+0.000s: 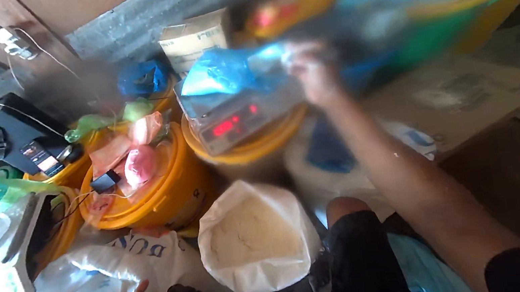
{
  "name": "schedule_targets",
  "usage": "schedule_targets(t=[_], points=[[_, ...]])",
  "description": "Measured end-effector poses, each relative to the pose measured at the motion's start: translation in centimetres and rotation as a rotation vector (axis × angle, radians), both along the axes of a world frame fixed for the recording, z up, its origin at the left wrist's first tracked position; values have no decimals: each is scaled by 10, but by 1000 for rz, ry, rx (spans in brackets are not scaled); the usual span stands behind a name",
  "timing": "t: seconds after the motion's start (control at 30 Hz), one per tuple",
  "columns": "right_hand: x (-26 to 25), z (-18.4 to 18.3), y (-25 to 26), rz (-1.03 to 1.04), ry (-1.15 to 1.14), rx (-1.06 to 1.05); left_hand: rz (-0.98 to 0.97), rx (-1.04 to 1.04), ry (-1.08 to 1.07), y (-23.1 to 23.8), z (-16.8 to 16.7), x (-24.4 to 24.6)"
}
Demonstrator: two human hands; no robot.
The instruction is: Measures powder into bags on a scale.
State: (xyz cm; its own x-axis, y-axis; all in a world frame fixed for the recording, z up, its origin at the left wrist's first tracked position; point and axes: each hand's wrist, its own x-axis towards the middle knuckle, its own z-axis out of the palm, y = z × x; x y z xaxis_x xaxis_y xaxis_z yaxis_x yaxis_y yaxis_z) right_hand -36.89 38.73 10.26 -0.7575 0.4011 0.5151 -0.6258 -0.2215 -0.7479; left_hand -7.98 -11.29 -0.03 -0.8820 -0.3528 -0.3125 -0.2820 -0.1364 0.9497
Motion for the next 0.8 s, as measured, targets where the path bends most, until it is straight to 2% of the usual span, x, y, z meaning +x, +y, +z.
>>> schedule_targets(t=[0.27, 0.57, 0.8], points=[[19, -21, 18, 9, 80, 12, -35, 13, -19, 5, 3, -5], [25, -6, 21, -9, -7, 31, -26, 30, 43, 9, -6, -5], [20, 4, 16, -13, -36, 45, 29, 17, -9, 3, -3, 7]])
